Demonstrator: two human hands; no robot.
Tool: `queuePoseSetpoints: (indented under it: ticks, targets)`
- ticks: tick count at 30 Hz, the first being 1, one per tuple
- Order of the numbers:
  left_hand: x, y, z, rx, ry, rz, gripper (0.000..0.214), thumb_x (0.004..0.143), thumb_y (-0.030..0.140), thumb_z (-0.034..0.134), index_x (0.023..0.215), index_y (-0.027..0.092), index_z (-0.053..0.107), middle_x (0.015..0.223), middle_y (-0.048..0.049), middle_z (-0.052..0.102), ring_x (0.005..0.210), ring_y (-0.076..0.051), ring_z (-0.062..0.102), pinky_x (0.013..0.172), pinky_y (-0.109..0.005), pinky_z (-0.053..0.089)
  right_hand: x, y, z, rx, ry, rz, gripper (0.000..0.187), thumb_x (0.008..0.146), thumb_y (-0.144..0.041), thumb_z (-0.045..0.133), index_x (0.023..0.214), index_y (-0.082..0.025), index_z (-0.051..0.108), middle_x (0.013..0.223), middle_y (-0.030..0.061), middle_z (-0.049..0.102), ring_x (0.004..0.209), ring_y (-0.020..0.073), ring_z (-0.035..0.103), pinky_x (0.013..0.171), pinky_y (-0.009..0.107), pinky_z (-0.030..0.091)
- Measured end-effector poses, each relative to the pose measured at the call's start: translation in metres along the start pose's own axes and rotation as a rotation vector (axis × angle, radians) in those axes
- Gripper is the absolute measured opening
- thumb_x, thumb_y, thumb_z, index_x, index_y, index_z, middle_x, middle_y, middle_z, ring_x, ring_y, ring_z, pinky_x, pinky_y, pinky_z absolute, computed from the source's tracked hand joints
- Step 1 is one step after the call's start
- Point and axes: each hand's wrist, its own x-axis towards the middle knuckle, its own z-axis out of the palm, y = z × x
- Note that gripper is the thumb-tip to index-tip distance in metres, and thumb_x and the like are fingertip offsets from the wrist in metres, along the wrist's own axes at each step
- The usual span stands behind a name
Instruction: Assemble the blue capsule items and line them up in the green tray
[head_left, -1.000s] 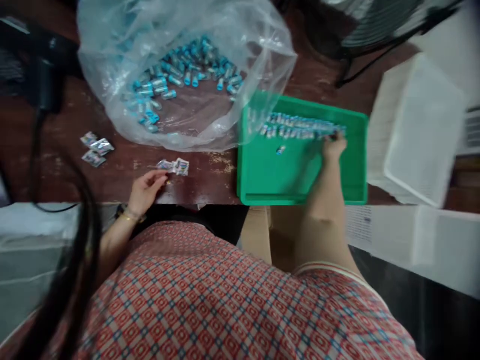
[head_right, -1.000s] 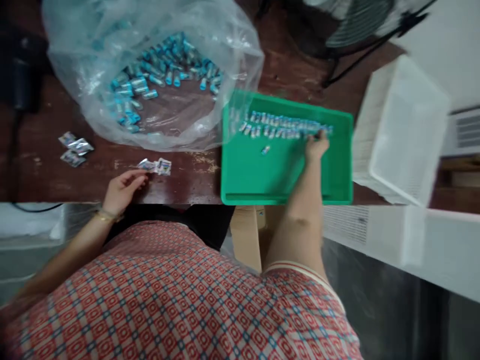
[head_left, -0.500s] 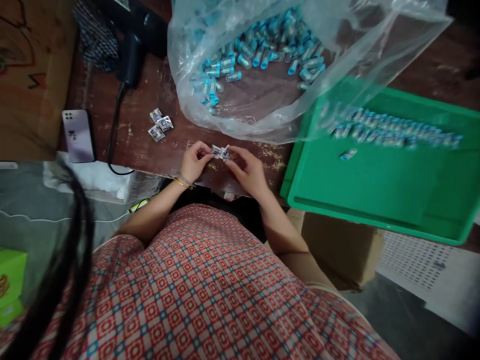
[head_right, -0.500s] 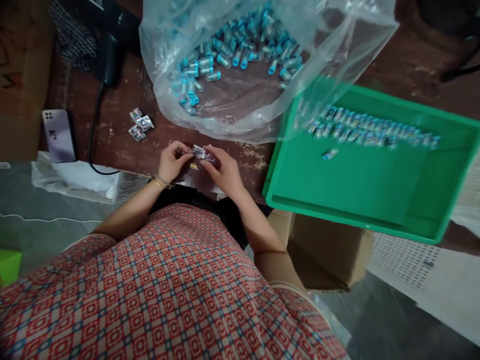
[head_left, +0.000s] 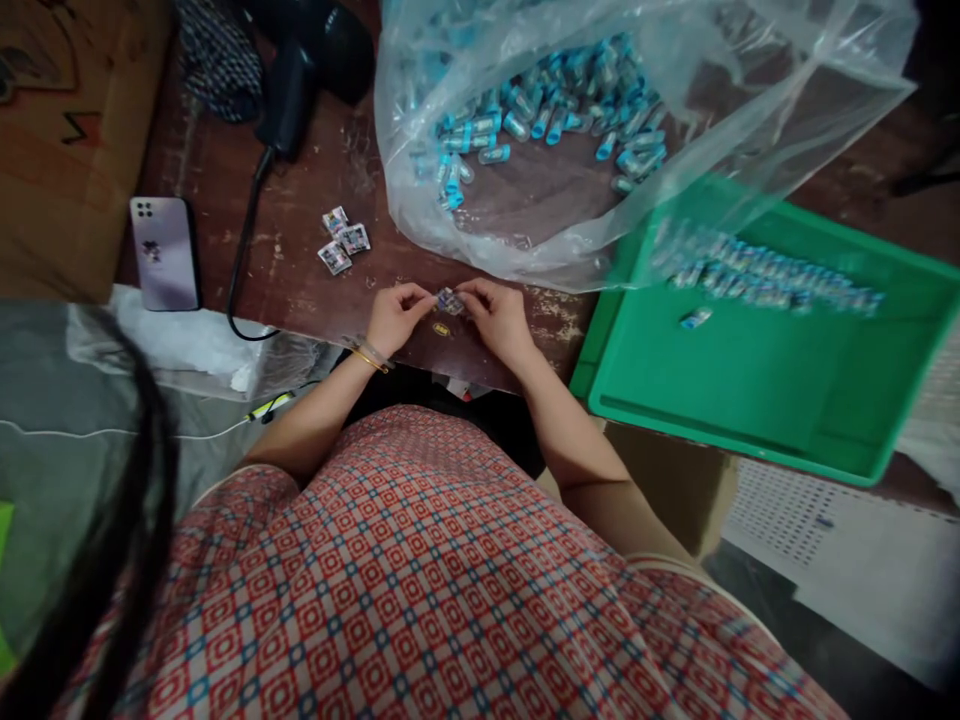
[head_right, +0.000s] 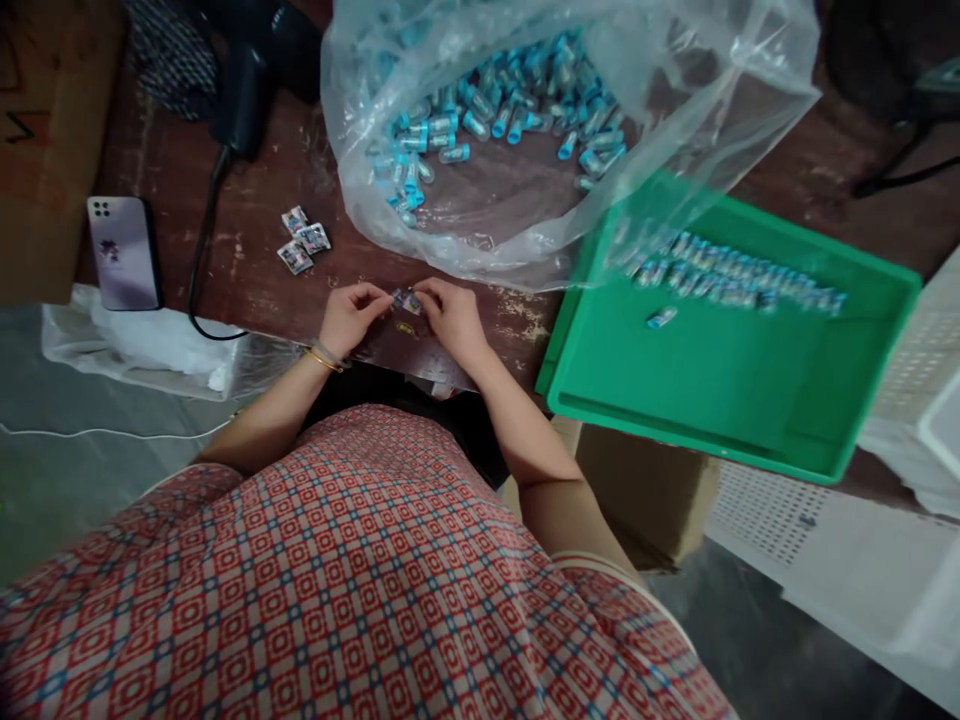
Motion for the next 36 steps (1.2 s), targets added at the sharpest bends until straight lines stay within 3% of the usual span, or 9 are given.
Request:
queuePoseSetpoints:
  ticks: [5, 8, 11, 14, 18, 23, 27, 32, 36]
  targets:
    - [0.004, -0.002, -0.005, -0.182, 0.032, -0.191, 0.035, 0.07, 0.049, 0.088, 0.072, 0.017, 0.075, 0.063, -0.0008, 0.067, 0.056, -0.011, 0.054, 0.054, -0.025, 0.035, -0.002, -0.003, -0.001, -0.351, 0.043, -0.008, 0.032, 0.098, -0.028, 0.067, 0.125, -0.015, 0.077, 0.132, 0.0174, 0.076, 0.122, 0.0339, 0.071, 0.108, 0.048, 0.054]
    - [0.002, 0.0, -0.009, -0.27, 0.034, -0.23, 0.038, 0.06, 0.049, 0.092, 0.07, 0.017, 0.074, 0.062, -0.0003, 0.067, 0.058, -0.011, 0.055, 0.056, -0.024, 0.037, 0.012, -0.015, -0.018, -0.345, 0.089, -0.108, 0.032, 0.102, -0.031, 0.063, 0.129, -0.019, 0.076, 0.129, 0.0144, 0.078, 0.12, 0.0308, 0.072, 0.106, 0.045, 0.056]
    - [0.001, 0.001, -0.011, -0.327, 0.068, -0.249, 0.04, 0.052, 0.046, 0.095, 0.069, 0.017, 0.074, 0.062, 0.0012, 0.067, 0.058, -0.01, 0.054, 0.059, -0.024, 0.038, 0.061, -0.014, -0.043, -0.352, 0.177, -0.142, 0.028, 0.106, -0.031, 0.053, 0.118, -0.022, 0.077, 0.117, 0.0117, 0.08, 0.108, 0.0285, 0.074, 0.1, 0.044, 0.057]
    - [0.001, 0.003, -0.011, -0.388, 0.071, -0.289, 0.042, 0.048, 0.045, 0.097, 0.068, 0.017, 0.073, 0.061, 0.0019, 0.066, 0.059, -0.009, 0.054, 0.059, -0.023, 0.038, 0.132, 0.004, -0.061, -0.474, 0.256, -0.139, 0.029, 0.106, -0.026, 0.047, 0.12, -0.023, 0.073, 0.127, 0.0136, 0.076, 0.123, 0.0315, 0.067, 0.111, 0.051, 0.05]
    - [-0.001, 0.009, -0.015, -0.485, 0.044, -0.329, 0.043, 0.047, 0.041, 0.099, 0.07, 0.016, 0.072, 0.063, 0.0017, 0.067, 0.06, -0.009, 0.057, 0.06, -0.022, 0.04, 0.191, 0.037, -0.059, -0.586, 0.205, -0.068, 0.03, 0.106, -0.032, 0.048, 0.126, -0.019, 0.066, 0.136, 0.0188, 0.07, 0.135, 0.0365, 0.058, 0.116, 0.06, 0.044]
    - [-0.003, 0.014, -0.023, -0.517, 0.081, -0.325, 0.044, 0.046, 0.04, 0.1, 0.069, 0.016, 0.071, 0.062, 0.0024, 0.067, 0.059, -0.008, 0.057, 0.059, -0.022, 0.041, 0.18, 0.062, -0.052, -0.45, 0.223, -0.008, 0.037, 0.101, -0.051, 0.059, 0.119, -0.019, 0.067, 0.109, 0.0142, 0.075, 0.108, 0.0317, 0.069, 0.105, 0.054, 0.054]
    - [-0.001, 0.014, -0.017, -0.525, 0.046, -0.337, 0.042, 0.048, 0.039, 0.1, 0.069, 0.017, 0.071, 0.061, 0.0028, 0.066, 0.058, -0.008, 0.056, 0.057, -0.022, 0.04, 0.152, 0.076, -0.071, -0.25, 0.199, 0.104, 0.05, 0.096, -0.063, 0.062, 0.115, -0.018, 0.069, 0.089, 0.0086, 0.073, 0.091, 0.0284, 0.072, 0.089, 0.051, 0.062]
    - [0.001, 0.021, -0.003, -0.542, -0.016, -0.352, 0.041, 0.049, 0.036, 0.099, 0.07, 0.017, 0.07, 0.062, 0.0032, 0.066, 0.06, -0.009, 0.057, 0.059, -0.022, 0.04, 0.125, 0.062, -0.103, -0.634, 0.299, 0.143, 0.069, 0.094, -0.061, 0.066, 0.146, -0.016, 0.059, 0.138, 0.0232, 0.066, 0.133, 0.0424, 0.061, 0.111, 0.065, 0.049]
    - [-0.001, 0.027, 0.001, -0.547, -0.023, -0.34, 0.042, 0.048, 0.036, 0.099, 0.07, 0.017, 0.069, 0.063, 0.0034, 0.066, 0.06, -0.008, 0.058, 0.06, -0.022, 0.041, 0.131, 0.038, -0.077, -0.756, 0.267, 0.08, 0.054, 0.104, -0.051, 0.051, 0.149, -0.02, 0.055, 0.152, 0.0233, 0.058, 0.144, 0.0426, 0.049, 0.116, 0.065, 0.043]
